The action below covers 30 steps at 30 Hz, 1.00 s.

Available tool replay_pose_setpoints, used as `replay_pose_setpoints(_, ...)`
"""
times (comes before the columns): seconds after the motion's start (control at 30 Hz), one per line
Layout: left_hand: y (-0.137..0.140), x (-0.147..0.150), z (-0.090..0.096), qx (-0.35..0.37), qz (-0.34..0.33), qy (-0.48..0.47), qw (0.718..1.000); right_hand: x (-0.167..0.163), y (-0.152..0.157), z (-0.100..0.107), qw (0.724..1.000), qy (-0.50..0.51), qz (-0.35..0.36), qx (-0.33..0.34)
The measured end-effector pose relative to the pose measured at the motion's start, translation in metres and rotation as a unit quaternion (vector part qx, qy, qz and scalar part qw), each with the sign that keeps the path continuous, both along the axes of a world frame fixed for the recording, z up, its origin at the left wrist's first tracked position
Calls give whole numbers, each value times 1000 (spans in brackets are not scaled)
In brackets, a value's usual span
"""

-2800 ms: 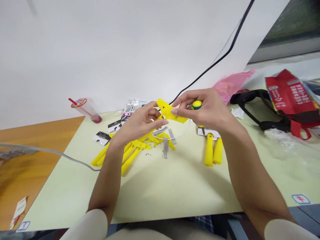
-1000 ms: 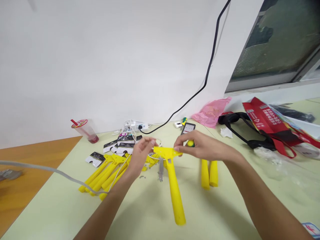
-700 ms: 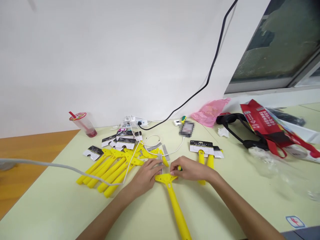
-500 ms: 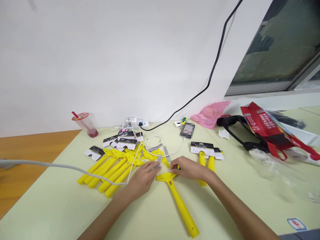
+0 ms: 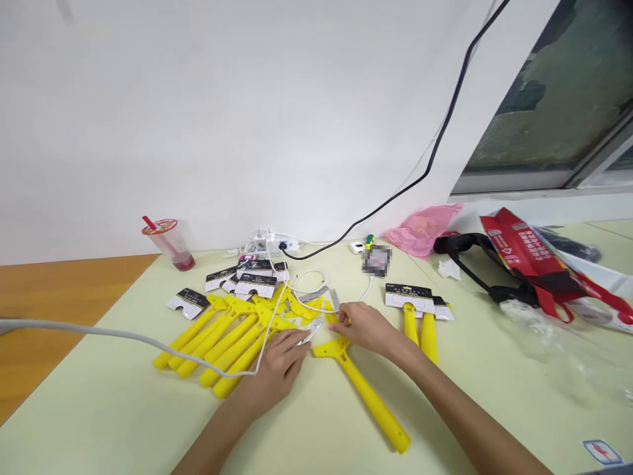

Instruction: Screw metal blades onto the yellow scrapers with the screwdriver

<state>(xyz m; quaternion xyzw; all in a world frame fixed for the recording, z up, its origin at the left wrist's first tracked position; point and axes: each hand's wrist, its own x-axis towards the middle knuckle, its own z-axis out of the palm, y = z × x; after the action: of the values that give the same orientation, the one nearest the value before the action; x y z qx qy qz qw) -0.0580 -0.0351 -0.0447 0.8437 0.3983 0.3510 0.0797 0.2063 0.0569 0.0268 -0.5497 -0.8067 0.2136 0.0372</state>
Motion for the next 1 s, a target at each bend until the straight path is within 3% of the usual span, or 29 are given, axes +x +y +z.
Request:
replay_pose_setpoints(0.2,-3,3,5,5,-4,-7,1000,-20,0,3,995,-98,-4,9)
replay_pose_setpoints(0.33,-7,5,16,2,-2,1,1000,-29,-7,10,985,-162,29,53)
replay_pose_setpoints(0.47,-8,6,20,-10,4,-18,1000,-26,-13,26,984,-152,59,76)
replay_pose_setpoints(0.57,-7,7,20,-8,8,-29,1000,-9,-14,48,995,-62,50,52)
replay_pose_setpoints(0.67,-5,7,21,-10,14,-37,999,13,-15,75,993,98,53,37)
replay_pose_setpoints(0.8,-5,8,23,-11,13,-58,998,30,-22,104,946,319,10,50)
replay_pose_setpoints(0.9,-6,11,24,-15,20,-106,994,29,-30,111,902,430,-42,-5)
replay_pose_setpoints(1.0,-8,22,32,-69,45,-189,978,23,-38,106,868,487,-35,-88)
